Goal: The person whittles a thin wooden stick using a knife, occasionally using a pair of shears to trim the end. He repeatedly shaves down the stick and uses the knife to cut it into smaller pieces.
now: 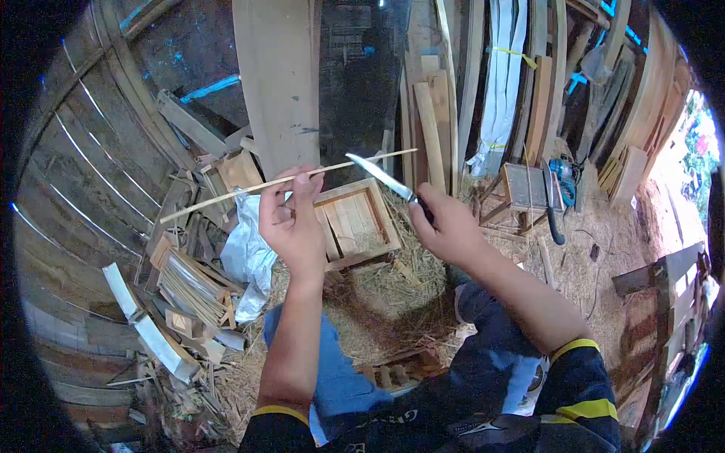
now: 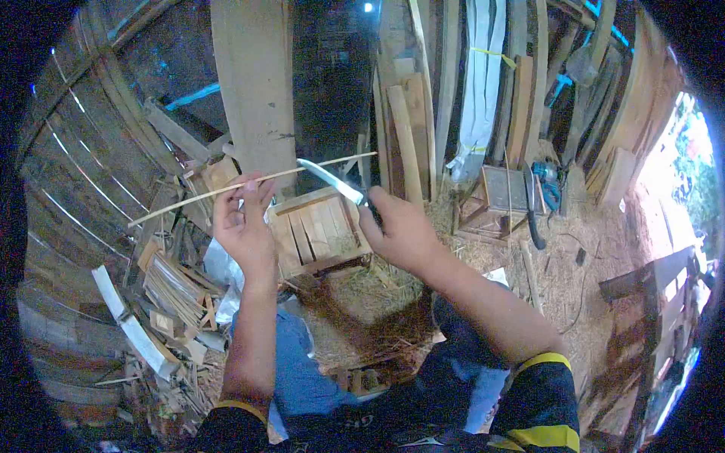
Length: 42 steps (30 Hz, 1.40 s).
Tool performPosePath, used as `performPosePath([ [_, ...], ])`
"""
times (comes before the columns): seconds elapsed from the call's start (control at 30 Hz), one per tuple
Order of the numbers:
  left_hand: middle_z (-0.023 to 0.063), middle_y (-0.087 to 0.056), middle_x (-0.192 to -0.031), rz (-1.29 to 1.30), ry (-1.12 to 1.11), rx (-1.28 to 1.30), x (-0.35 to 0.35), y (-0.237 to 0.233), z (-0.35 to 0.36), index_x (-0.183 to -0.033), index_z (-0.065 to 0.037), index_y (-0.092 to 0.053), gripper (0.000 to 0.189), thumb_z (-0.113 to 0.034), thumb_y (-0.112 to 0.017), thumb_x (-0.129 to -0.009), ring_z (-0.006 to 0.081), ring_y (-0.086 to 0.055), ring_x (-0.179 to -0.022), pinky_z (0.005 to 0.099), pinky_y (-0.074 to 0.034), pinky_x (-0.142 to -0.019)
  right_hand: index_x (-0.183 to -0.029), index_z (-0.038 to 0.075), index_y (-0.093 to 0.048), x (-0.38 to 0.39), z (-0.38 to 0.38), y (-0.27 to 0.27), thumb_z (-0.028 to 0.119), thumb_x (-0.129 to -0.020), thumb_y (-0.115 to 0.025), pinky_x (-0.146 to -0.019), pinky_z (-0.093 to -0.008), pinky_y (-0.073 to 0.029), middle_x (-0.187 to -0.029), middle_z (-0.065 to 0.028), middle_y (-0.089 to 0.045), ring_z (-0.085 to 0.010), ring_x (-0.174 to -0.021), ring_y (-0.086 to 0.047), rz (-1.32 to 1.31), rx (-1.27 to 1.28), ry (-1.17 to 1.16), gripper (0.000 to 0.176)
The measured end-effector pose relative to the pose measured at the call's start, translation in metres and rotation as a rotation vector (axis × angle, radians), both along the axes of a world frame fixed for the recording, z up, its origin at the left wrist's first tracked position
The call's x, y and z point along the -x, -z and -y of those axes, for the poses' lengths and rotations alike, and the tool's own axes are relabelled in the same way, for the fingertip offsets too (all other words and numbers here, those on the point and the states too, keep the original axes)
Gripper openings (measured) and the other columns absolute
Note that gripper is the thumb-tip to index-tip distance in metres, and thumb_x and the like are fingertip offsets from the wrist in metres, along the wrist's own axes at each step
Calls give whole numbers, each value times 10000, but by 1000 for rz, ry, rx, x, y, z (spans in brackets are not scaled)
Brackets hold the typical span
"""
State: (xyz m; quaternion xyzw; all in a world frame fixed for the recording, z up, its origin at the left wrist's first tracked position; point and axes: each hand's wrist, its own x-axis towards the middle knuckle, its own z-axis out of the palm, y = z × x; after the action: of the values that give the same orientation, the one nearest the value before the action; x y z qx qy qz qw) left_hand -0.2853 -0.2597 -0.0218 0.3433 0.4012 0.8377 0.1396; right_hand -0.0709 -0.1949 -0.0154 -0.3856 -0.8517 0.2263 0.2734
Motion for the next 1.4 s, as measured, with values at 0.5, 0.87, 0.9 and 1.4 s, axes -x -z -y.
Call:
performPosePath([
  [0.5, 210, -675, -1120, -5, -53, 60, 1, 5, -7, -1132, 79, -580, 188, -13, -654, -987, 266, -725, -987, 379, -640, -870, -933, 40, -525, 4, 0, 12, 238, -949, -627, -596, -516, -468, -705, -206, -600, -436, -669, -618, -74, -123, 6, 223],
  [0.87, 45, -627, -984, -286, 135, 297, 6, 23, -16, -1246, 34, -634, 260, -136, -536, -1075, 87, -614, -808, 238, -564, -682, -1046, 22, -557, -10, -19, 5, 263, -1039, -534, -730, -562, -488, -858, -279, -630, -503, -847, -628, -172, 65, 144, 242],
  [0.9, 30, -604, -952, -221, 205, 323, 0, 19, -15, -1247, 32, -632, 262, -139, -523, -1080, 79, -600, -783, 231, -555, -672, -1052, 18, -553, -11, -20, 5, 249, -1044, -522, -748, -555, -486, -882, -275, -625, -497, -868, -623, -199, 32, 106, 233],
  [1.4, -93, -394, -668, -86, 652, 399, -38, 25, -12, -1212, -79, -575, 217, -240, -483, -1100, -5, -285, -468, 194, -198, -403, -1103, 35, -602, -12, -35, 4, 235, -1022, -574, -718, -506, -513, -927, -194, -639, -425, -839, -646, -105, -280, -59, 217],
])
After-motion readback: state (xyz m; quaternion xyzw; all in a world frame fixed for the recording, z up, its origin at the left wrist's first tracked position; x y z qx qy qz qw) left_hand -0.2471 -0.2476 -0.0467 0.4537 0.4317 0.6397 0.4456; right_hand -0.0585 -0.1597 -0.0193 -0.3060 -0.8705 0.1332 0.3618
